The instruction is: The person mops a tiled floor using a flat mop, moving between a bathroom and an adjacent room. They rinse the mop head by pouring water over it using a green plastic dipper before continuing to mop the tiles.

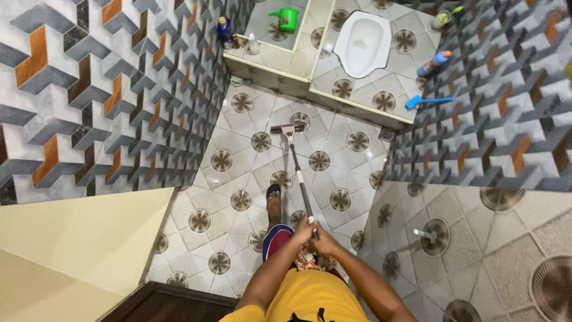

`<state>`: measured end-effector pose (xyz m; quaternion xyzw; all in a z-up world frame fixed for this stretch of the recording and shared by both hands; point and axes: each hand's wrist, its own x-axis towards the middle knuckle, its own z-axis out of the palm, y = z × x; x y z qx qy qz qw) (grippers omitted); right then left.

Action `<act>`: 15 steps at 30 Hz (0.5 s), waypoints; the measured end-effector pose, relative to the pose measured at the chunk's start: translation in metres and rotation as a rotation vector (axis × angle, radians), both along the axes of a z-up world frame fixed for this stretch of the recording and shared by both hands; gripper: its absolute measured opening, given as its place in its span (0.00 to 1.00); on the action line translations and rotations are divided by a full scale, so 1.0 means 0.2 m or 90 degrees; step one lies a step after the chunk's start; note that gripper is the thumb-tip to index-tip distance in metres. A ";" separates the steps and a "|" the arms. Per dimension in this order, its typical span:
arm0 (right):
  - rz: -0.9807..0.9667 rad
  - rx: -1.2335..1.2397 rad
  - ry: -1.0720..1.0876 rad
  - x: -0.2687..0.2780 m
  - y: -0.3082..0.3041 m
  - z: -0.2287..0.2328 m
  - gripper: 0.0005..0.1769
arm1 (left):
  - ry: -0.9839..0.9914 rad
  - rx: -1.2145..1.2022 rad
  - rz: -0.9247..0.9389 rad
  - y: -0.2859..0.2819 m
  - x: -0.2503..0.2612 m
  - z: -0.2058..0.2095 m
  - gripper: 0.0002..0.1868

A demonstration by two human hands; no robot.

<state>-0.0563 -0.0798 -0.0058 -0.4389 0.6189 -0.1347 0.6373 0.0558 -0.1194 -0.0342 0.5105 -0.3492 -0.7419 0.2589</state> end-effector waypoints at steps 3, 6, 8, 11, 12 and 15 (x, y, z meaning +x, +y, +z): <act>-0.012 -0.057 -0.030 0.03 -0.18 -0.05 0.49 | -0.081 -0.015 -0.010 -0.20 0.01 -0.03 0.21; 0.001 0.042 0.030 0.07 -0.37 -0.08 0.45 | -0.085 0.033 0.002 -0.39 0.04 -0.04 0.22; 0.014 0.006 0.063 0.09 -0.50 -0.09 0.47 | -0.131 0.011 -0.016 -0.51 0.07 -0.04 0.24; 0.021 -0.031 0.071 0.14 -0.67 -0.11 0.48 | -0.152 0.035 -0.015 -0.67 0.11 -0.06 0.30; 0.022 -0.040 0.067 0.15 -0.72 -0.12 0.48 | -0.169 0.041 -0.018 -0.72 0.12 -0.07 0.32; 0.043 0.003 0.098 0.16 -0.83 -0.15 0.49 | -0.217 0.036 -0.031 -0.83 0.13 -0.11 0.37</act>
